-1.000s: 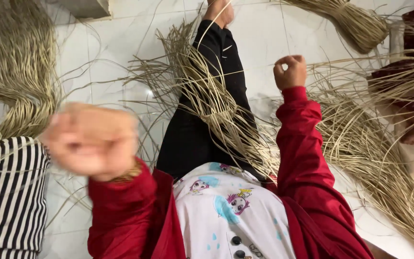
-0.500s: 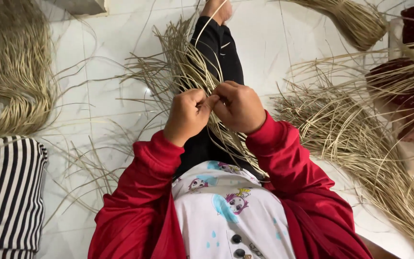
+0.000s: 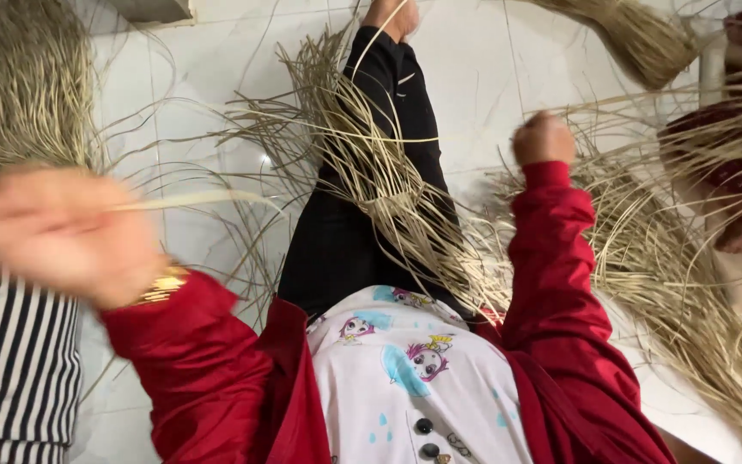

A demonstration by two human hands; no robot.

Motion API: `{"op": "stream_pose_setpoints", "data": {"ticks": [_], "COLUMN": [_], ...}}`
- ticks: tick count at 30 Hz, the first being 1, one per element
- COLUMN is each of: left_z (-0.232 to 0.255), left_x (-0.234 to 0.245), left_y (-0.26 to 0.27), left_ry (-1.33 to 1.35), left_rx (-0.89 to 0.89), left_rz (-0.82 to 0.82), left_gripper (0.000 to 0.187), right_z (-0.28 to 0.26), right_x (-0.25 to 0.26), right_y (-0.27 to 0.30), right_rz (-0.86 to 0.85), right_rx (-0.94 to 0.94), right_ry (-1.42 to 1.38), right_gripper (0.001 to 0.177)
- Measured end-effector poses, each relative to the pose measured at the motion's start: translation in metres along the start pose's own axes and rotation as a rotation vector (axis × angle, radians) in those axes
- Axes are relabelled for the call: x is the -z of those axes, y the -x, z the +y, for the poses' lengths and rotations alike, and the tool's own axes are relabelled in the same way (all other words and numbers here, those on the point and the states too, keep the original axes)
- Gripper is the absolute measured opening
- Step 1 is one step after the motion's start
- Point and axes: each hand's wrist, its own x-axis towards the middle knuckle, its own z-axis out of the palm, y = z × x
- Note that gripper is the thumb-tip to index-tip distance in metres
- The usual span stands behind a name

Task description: The person is weaving long, thin strips of dried plant material into a bundle, sitting on the floor and using their hands to thread and pull the strips.

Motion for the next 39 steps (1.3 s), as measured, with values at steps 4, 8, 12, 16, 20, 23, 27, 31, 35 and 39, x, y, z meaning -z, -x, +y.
{"op": "stream_pose_setpoints", "data": {"ticks": [4, 8, 12, 16, 20, 23, 27, 31, 35, 39], "left_z": [0.022, -0.114, -0.201, -0.23, -0.232, -0.22, -0.196, -0.186, -0.177, -0.161], "left_x": [0.059, -0.053, -0.094, -0.107, -0.07, -0.045, 0.061, 0.151, 0.172, 0.139], "left_y": [-0.014, 0.003, 0.052, 0.073, 0.07, 0.043, 0.0, -0.022, -0.024, -0.029], "left_ry": [-0.22, -0.55, -0.67, -0.454, -0.348, -0.344, -0.437, -0.527, -0.499, -0.485], "left_rx": [-0.33, -0.114, 0.274, 0.469, 0.77, 0.797, 0.491, 0.203, 0.06, 0.083], "left_rz": [0.385, 0.45, 0.153, 0.253, 0.235, 0.254, 0.575, 0.832, 0.875, 0.774], "left_gripper": [0.018, 0.014, 0.016, 0.024, 0.038, 0.027, 0.027, 0.048, 0.062, 0.045], "right_z": [0.075, -0.01, -0.168, -0.208, -0.194, -0.174, -0.111, -0.057, -0.039, -0.021], "right_x": [-0.003, 0.025, 0.075, 0.079, 0.071, 0.062, 0.056, 0.068, 0.085, 0.08], "right_y": [-0.016, 0.013, 0.111, 0.138, 0.131, 0.129, 0.126, 0.12, 0.126, 0.125], "right_rz": [0.232, 0.341, -0.14, -0.266, -0.405, -0.686, -0.684, -0.761, -0.758, -0.962], "right_rx": [-0.173, 0.003, 0.494, 0.471, 0.599, 0.628, 0.883, 0.786, 0.676, 0.57], "right_ry": [0.305, 0.319, -0.598, -0.749, -0.838, -0.959, -1.11, -0.966, -0.849, -1.074], "right_gripper": [0.046, 0.039, 0.041, 0.016, 0.012, 0.014, 0.015, 0.018, 0.015, 0.02]}}
